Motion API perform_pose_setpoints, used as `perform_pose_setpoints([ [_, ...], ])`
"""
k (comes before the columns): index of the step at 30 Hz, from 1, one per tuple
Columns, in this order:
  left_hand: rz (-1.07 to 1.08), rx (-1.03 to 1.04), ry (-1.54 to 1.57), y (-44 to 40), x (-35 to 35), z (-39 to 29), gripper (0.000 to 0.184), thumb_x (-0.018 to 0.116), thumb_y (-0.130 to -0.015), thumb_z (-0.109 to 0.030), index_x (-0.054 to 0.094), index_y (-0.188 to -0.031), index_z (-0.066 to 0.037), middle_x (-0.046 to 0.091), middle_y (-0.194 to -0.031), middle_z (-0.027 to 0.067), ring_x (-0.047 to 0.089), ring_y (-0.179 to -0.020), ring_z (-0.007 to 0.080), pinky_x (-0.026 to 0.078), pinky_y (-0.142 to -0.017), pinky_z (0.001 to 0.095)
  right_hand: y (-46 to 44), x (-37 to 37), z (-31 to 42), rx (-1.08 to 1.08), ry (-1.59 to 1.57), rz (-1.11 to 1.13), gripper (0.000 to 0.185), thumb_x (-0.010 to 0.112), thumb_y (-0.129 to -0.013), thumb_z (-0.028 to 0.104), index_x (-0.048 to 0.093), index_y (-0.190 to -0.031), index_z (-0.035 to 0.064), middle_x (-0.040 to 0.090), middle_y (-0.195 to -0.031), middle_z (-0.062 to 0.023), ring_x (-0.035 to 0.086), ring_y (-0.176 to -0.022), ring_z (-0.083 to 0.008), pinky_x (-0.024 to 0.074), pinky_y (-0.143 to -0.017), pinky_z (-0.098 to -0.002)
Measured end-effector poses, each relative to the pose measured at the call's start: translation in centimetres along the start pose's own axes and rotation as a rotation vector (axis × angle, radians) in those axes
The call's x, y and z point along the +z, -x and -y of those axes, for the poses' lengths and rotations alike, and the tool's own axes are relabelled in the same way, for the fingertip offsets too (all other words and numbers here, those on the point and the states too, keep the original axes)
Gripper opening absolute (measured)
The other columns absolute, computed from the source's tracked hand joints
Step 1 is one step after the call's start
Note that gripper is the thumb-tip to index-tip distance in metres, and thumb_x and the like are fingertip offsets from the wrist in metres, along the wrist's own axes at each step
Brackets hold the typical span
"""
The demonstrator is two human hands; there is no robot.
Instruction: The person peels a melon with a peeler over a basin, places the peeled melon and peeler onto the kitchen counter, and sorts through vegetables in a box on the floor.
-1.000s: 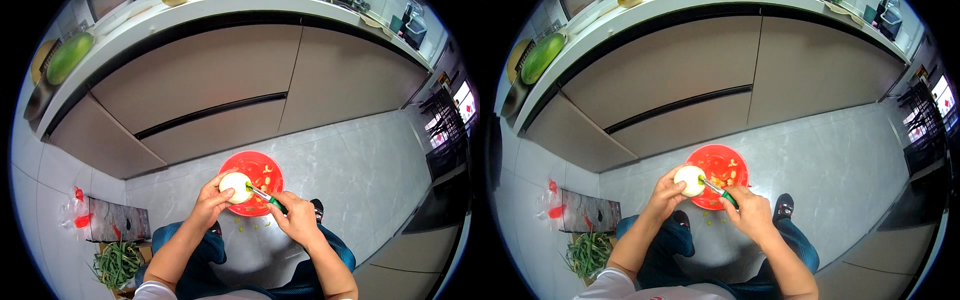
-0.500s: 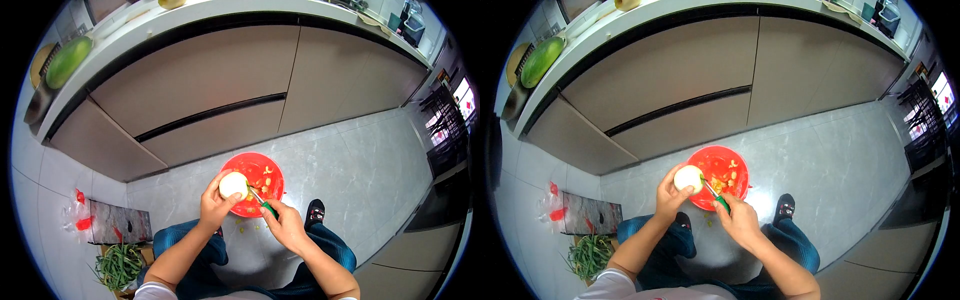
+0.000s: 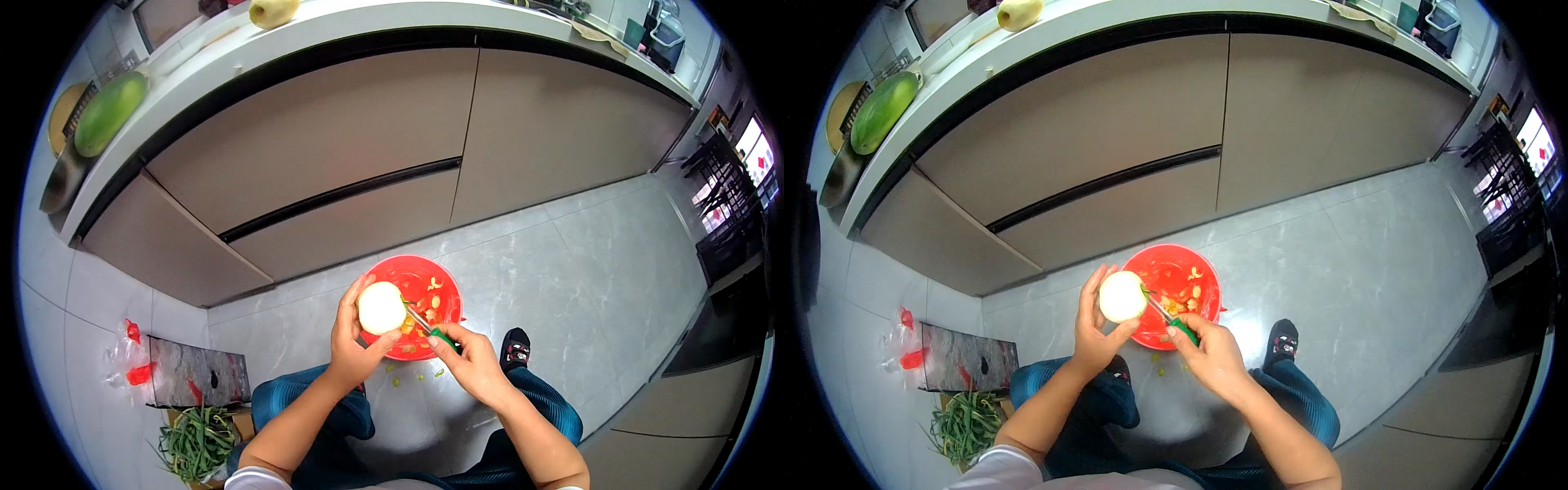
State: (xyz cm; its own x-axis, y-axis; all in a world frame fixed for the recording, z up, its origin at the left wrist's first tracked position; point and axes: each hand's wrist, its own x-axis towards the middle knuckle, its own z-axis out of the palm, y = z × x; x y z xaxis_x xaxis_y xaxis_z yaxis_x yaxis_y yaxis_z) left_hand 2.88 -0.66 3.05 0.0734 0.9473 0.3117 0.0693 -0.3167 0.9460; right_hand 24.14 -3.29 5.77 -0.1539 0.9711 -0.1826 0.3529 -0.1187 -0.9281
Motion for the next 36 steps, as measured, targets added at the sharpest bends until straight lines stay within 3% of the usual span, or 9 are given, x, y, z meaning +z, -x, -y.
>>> perform_pose_setpoints([
  [3, 0.029, -0.036, 0.191, -0.1, -0.5, 0.3, 0.078, 0.073, -0.093, -0.019, 0.030, -0.156, 0.000, 0.033, -0.160, 0.0229, 0.035, -0.149, 0.0319, 0.035, -0.119, 0.0446, 0.1, -0.8, 1.2, -0.039, 0.179, -0.042, 0.037, 0.066, -0.098, 0.030, 0.069, -0.118, -0.0016, 0.072, -0.083, -0.0176, 0.065, -0.064, -0.0244, 0.0510, -0.064, -0.0349],
  [6, 0.033, -0.289, 0.426, -0.3, -1.3, 0.4, 0.074, 0.061, -0.099, -0.030, 0.028, -0.157, 0.001, 0.036, -0.158, 0.0200, 0.035, -0.149, 0.0306, 0.032, -0.121, 0.0460, 0.1, -1.2, 1.2, -0.219, 0.286, -0.127, 0.035, 0.066, -0.097, 0.027, 0.070, -0.119, 0.0001, 0.073, -0.096, -0.0187, 0.071, -0.074, -0.0304, 0.0552, -0.069, -0.0381],
  [8, 0.086, -0.371, 0.561, -0.7, -2.0, 0.1, 0.071, 0.062, -0.099, -0.024, 0.029, -0.157, 0.000, 0.038, -0.157, 0.0191, 0.038, -0.147, 0.0304, 0.034, -0.120, 0.0450, 0.2, -1.5, 1.7, -0.259, 0.358, -0.120, 0.033, 0.066, -0.096, 0.026, 0.070, -0.119, 0.0017, 0.073, -0.106, -0.0195, 0.073, -0.083, -0.0346, 0.0578, -0.074, -0.0409],
  [11, 0.198, -0.497, 0.744, -1.3, -2.5, -1.7, 0.070, 0.064, -0.097, -0.017, 0.030, -0.156, -0.001, 0.042, -0.153, 0.0182, 0.045, -0.142, 0.0300, 0.040, -0.117, 0.0436, 0.2, -2.3, 1.9, -0.295, 0.390, -0.102, 0.032, 0.066, -0.096, 0.026, 0.071, -0.118, 0.0026, 0.073, -0.108, -0.0182, 0.073, -0.086, -0.0348, 0.0586, -0.074, -0.0414],
  [12, 0.256, -0.542, 0.790, -1.5, -2.6, -2.1, 0.071, 0.065, -0.096, -0.015, 0.031, -0.156, -0.001, 0.044, -0.152, 0.0182, 0.049, -0.139, 0.0299, 0.043, -0.116, 0.0433, 0.1, -2.1, 1.8, -0.404, 0.404, -0.174, 0.029, 0.071, -0.093, 0.022, 0.072, -0.115, 0.0040, 0.071, -0.091, -0.0139, 0.067, -0.065, -0.0296, 0.0530, -0.061, -0.0365],
  [15, 0.297, -0.588, 0.786, -1.6, -3.1, -2.2, 0.075, 0.073, -0.090, -0.011, 0.035, -0.154, -0.002, 0.048, -0.148, 0.0175, 0.054, -0.134, 0.0276, 0.047, -0.112, 0.0413, 0.5, -2.7, 2.6, -0.425, 0.528, -0.156, 0.027, 0.072, -0.092, 0.023, 0.073, -0.113, 0.0066, 0.069, -0.087, -0.0108, 0.067, -0.062, -0.0283, 0.0527, -0.058, -0.0369],
  [21, 0.213, -0.514, 0.665, -1.1, -2.4, -0.4, 0.082, 0.084, -0.080, -0.007, 0.041, -0.150, -0.001, 0.055, -0.141, 0.0146, 0.056, -0.131, 0.0242, 0.046, -0.113, 0.0406, 0.7, -2.5, 2.6, -0.455, 0.649, -0.209, 0.027, 0.072, -0.091, 0.024, 0.073, -0.113, 0.0084, 0.067, -0.083, -0.0080, 0.066, -0.061, -0.0278, 0.0520, -0.054, -0.0371],
  [31, 0.195, -0.484, 0.584, -1.0, -2.0, -0.6, 0.081, 0.083, -0.081, -0.006, 0.041, -0.150, -0.001, 0.055, -0.141, 0.0144, 0.056, -0.131, 0.0239, 0.045, -0.113, 0.0385, 1.2, -3.0, 3.2, -0.418, 0.734, -0.190, 0.028, 0.072, -0.091, 0.024, 0.072, -0.112, 0.0066, 0.067, -0.082, -0.0085, 0.065, -0.059, -0.0279, 0.0516, -0.053, -0.0376],
  [36, 0.201, -0.407, 0.521, -0.8, -1.9, -0.7, 0.081, 0.082, -0.081, -0.001, 0.040, -0.150, 0.000, 0.054, -0.141, 0.0148, 0.053, -0.134, 0.0241, 0.045, -0.114, 0.0383, 1.1, -3.2, 3.0, -0.398, 0.660, -0.130, 0.028, 0.071, -0.091, 0.023, 0.072, -0.112, 0.0039, 0.071, -0.088, -0.0125, 0.068, -0.065, -0.0304, 0.0538, -0.058, -0.0388],
])
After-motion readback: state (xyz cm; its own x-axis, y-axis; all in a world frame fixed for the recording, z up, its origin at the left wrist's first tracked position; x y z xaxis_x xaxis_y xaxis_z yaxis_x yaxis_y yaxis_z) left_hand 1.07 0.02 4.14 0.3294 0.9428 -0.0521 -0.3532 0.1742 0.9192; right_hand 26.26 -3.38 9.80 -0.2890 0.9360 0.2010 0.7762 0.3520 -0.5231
